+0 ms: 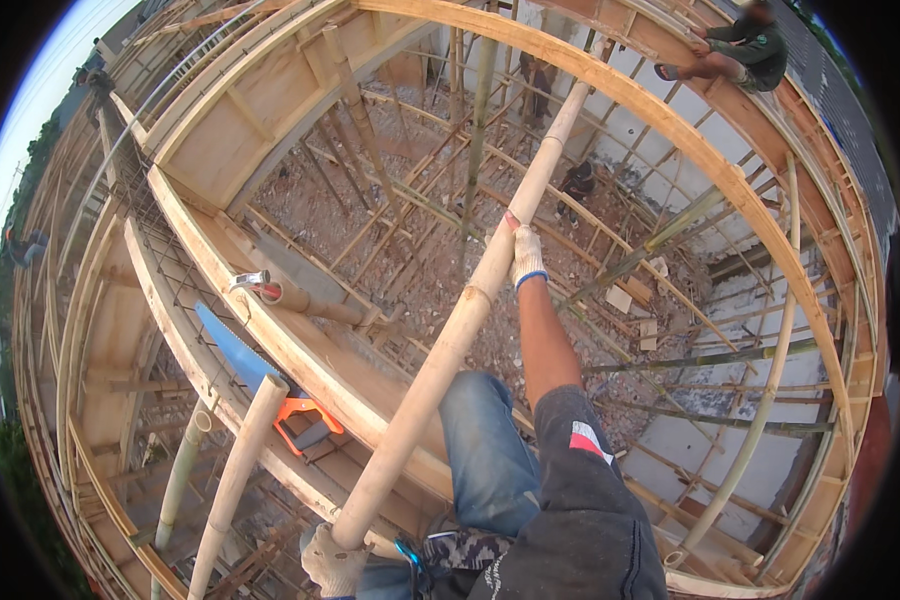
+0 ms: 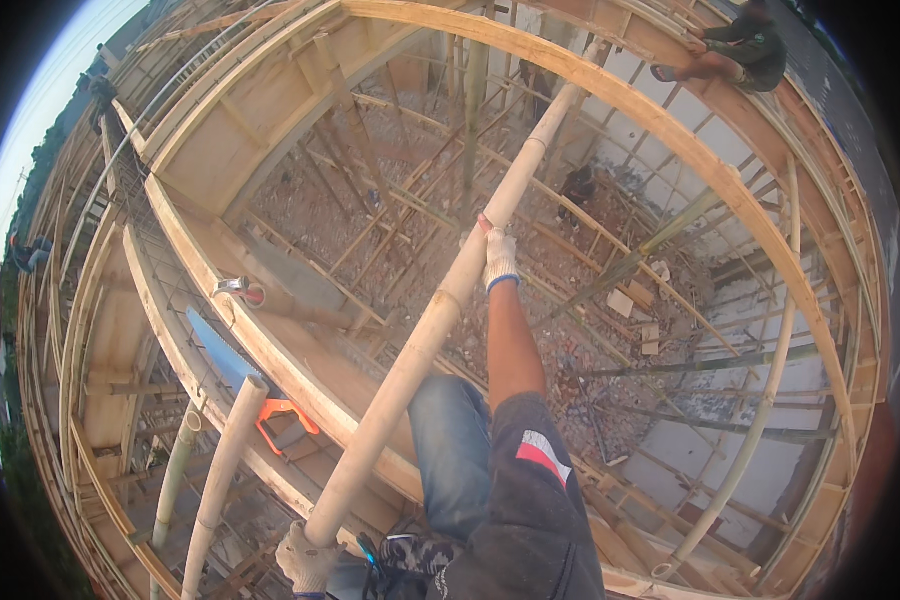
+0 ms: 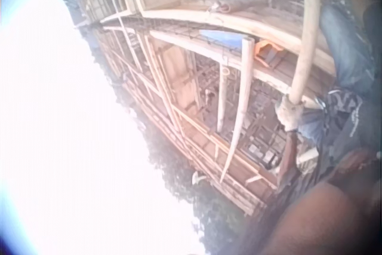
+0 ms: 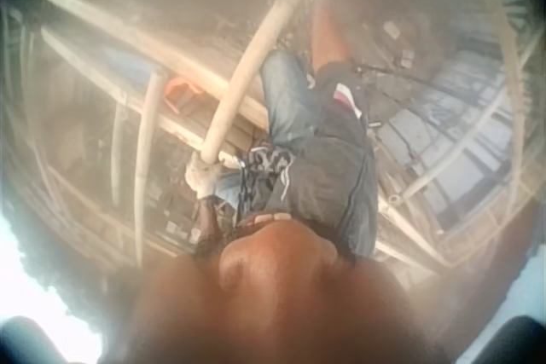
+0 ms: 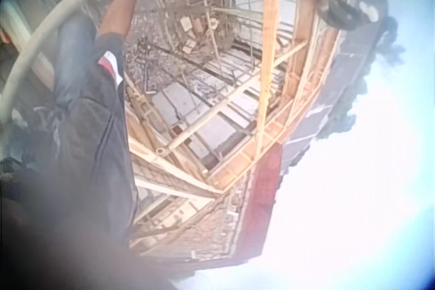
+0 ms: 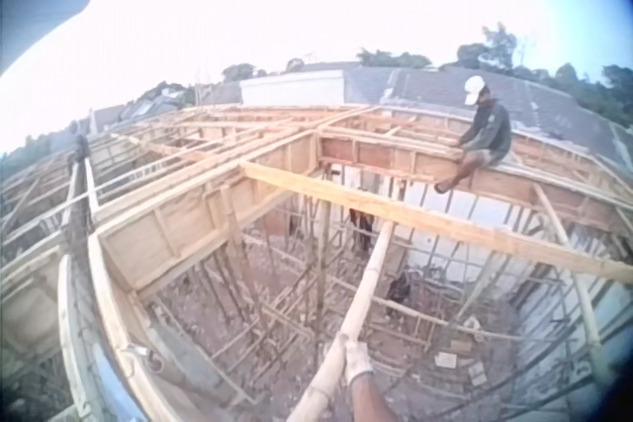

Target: The person works on a bamboo roof framework, using a hammer to secure joints and a hand saw to cut bamboo poles. They reposition bamboo pieces and align them within the structure while seated on the framework.

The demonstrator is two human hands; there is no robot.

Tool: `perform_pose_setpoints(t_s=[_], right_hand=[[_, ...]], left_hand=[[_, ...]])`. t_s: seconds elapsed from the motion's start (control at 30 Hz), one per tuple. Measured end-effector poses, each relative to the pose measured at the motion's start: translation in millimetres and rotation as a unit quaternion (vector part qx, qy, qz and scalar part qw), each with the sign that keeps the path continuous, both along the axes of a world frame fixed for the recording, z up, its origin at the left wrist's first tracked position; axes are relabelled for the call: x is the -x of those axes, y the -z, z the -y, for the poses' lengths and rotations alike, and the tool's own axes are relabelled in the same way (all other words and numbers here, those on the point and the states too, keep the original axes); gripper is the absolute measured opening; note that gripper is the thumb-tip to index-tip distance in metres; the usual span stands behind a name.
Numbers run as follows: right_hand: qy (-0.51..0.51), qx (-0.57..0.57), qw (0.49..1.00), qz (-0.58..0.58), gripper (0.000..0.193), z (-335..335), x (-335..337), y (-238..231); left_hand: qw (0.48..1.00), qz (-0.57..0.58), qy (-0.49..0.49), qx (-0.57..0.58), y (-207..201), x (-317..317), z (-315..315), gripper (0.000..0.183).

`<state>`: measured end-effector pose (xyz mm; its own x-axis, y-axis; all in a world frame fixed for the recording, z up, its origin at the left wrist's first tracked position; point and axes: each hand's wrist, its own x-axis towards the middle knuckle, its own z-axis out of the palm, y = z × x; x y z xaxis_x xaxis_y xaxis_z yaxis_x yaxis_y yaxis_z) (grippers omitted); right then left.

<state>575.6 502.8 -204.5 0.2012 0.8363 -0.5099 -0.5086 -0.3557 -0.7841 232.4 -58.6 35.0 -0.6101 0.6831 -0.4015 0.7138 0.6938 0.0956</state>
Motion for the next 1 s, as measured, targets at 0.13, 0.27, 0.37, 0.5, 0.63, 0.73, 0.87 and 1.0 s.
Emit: perform_pose_setpoints(t_s=[0.13,0.27,0.37,0.5,0.63,0.73,0.87,1.0], right_hand=[[0.038,0.031,0.985,0.165,0.07,31.5,-10.6,21.9],[-0.05,-0.009,0.992,-0.119,0.082,132.8,36.7,-4.8],[-0.07,-0.025,0.965,-0.252,0.079,187.6,51.3,-12.5],[-0.127,-0.012,0.925,-0.359,0.085,207.0,80.2,-86.4],[-0.101,-0.032,0.921,-0.375,0.091,207.4,90.5,-105.6],[-0.107,-0.037,0.924,-0.364,0.09,208.2,92.1,-92.2],[-0.112,-0.014,0.941,-0.319,0.075,199.3,110.7,-94.4],[-0.059,0.015,0.97,-0.237,0.06,181.8,120.4,-82.5]], left_hand=[[0.999,-0.024,0.043,0.006,-20.7,-9.6,-24.5,0.067],[0.999,0.0,0.032,-0.028,-16.3,-15.1,-34.0,0.065],[0.996,-0.013,0.093,0.0,-12.7,-31.3,-76.7,0.067],[0.995,0.012,0.101,-0.018,-6.5,-44.0,-103.0,0.071],[0.991,0.006,0.129,-0.035,-9.3,-57.4,-134.1,0.069],[0.99,0.012,0.136,-0.045,0.0,-61.3,-152.4,0.066],[0.987,-0.019,0.139,-0.071,8.7,-61.7,-166.8,0.058],[0.99,-0.014,0.126,-0.055,3.6,-70.7,-182.5,0.053]])
